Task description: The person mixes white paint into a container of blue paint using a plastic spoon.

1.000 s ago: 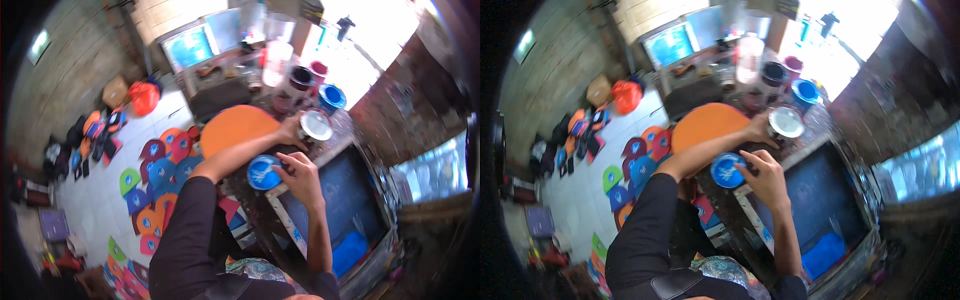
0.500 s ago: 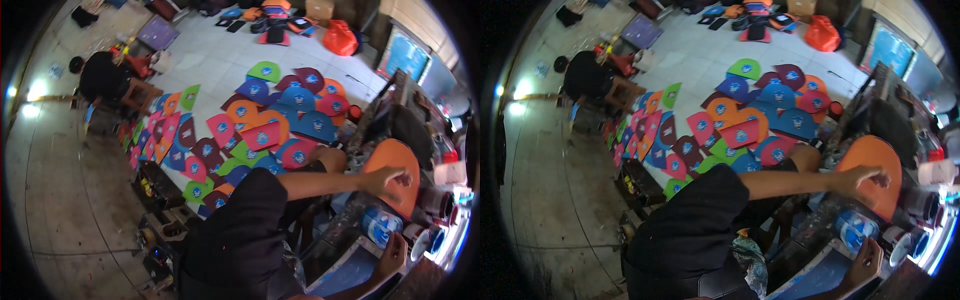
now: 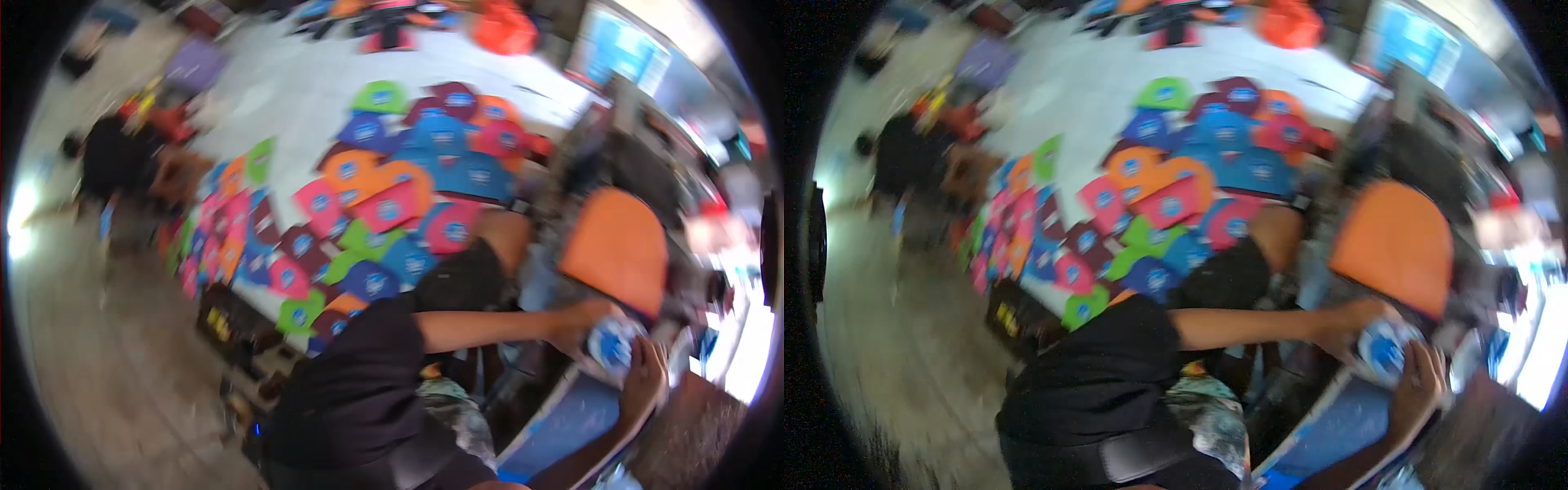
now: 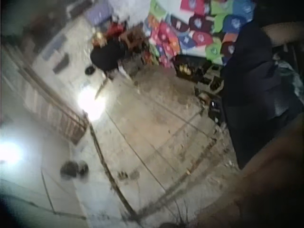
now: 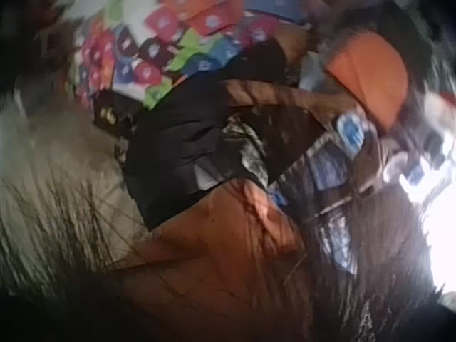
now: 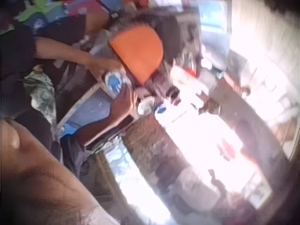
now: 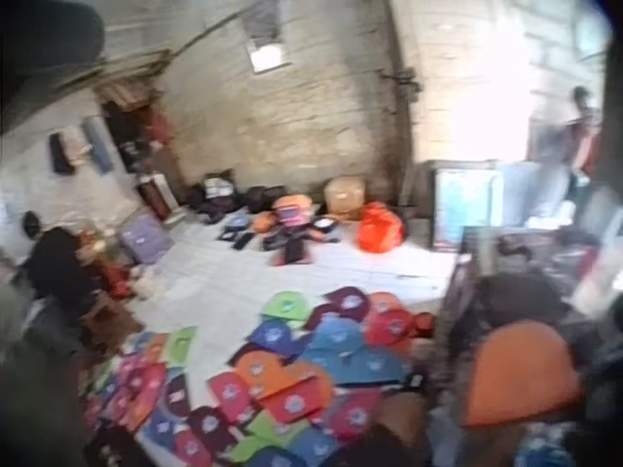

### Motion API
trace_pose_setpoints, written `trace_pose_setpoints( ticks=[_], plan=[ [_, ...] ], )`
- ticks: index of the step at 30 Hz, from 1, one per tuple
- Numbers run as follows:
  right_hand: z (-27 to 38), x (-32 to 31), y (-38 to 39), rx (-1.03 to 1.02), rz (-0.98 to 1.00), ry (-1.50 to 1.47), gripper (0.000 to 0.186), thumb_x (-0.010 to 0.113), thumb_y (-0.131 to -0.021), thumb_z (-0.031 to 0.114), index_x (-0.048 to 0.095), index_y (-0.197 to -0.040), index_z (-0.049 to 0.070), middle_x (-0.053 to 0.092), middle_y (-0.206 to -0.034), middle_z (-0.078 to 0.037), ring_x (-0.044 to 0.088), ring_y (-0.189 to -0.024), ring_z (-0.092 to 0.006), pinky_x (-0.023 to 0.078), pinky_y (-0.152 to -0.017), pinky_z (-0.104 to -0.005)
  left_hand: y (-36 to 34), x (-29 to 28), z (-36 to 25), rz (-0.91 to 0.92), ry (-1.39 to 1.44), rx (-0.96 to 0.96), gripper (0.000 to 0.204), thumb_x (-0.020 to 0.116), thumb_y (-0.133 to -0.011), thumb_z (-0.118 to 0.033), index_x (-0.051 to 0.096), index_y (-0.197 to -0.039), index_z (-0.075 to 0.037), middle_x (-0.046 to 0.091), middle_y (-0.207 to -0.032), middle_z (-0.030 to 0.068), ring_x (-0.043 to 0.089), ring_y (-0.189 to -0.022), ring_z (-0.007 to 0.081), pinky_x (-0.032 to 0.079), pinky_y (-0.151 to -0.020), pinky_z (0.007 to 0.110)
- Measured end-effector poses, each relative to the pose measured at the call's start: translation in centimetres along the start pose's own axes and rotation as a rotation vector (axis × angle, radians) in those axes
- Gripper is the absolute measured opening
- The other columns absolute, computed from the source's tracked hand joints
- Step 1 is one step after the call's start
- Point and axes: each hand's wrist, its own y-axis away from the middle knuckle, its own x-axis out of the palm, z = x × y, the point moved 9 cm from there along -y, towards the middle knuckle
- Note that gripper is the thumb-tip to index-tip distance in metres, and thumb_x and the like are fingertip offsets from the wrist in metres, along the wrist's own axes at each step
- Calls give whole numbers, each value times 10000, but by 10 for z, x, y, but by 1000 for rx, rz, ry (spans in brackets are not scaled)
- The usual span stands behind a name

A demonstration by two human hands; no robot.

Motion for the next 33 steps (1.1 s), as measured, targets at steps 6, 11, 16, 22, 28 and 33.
trace_pose_setpoints(
  ticks=[6, 11, 16, 22, 28, 33],
  plan=[
    [17, 3, -15, -15, 47, -49, 111, 755, -907, 79, 769, -969, -13, 677, -862, -156, 656, -806, -310, 533, -746, -419, 10, -12, 25, 28, -27, -208, 1016, 999, -661, -319, 474, -1484, -39, 575, -1433, 180, 572, -1347, 337, 442, -1152, 460],
    [5, -18, 0, -117, -107, -84, 144, 729, -920, 71, 782, -1022, -17, 715, -920, -135, 675, -887, -309, 579, -838, -407, 9, 9, 29, 108, 15, -335, 1012, 1003, -622, -197, 472, -1466, -27, 577, -1429, 190, 585, -1330, 363, 471, -1129, 454],
    [3, -15, 8, -139, -72, -196, 149, 728, -908, 59, 775, -1030, -11, 714, -941, -134, 680, -888, -308, 578, -828, -420, 11, 5, 23, 93, -78, -368, 989, 1008, -664, -266, 474, -1463, -33, 638, -1360, 163, 663, -1225, 286, 532, -1051, 426],
    [4, -5, 8, -160, -21, -213, 143, 722, -919, 72, 756, -1033, -6, 684, -910, -130, 675, -872, -306, 570, -820, -422, 24, 6, 37, 112, -64, -463, 1102, 1036, -596, -200, 429, -1494, -3, 586, -1431, 165, 601, -1321, 303, 482, -1120, 415],
    [-3, -11, 10, -120, -22, -184, 138, 718, -929, 90, 757, -1035, 11, 673, -908, -146, 670, -847, -324, 563, -803, -432, 22, 9, 37, 89, -9, -486, 1081, 1026, -622, -188, 421, -1499, 0, 592, -1404, 161, 612, -1301, 285, 496, -1109, 403],
    [-3, -16, 11, -135, -78, -184, 166, 722, -932, 98, 760, -1063, 4, 673, -911, -155, 672, -849, -327, 562, -782, -430, 21, 9, 38, 92, -23, -480, 1082, 1025, -620, -182, 421, -1500, -3, 593, -1396, 162, 617, -1288, 279, 508, -1096, 392]
  ],
)
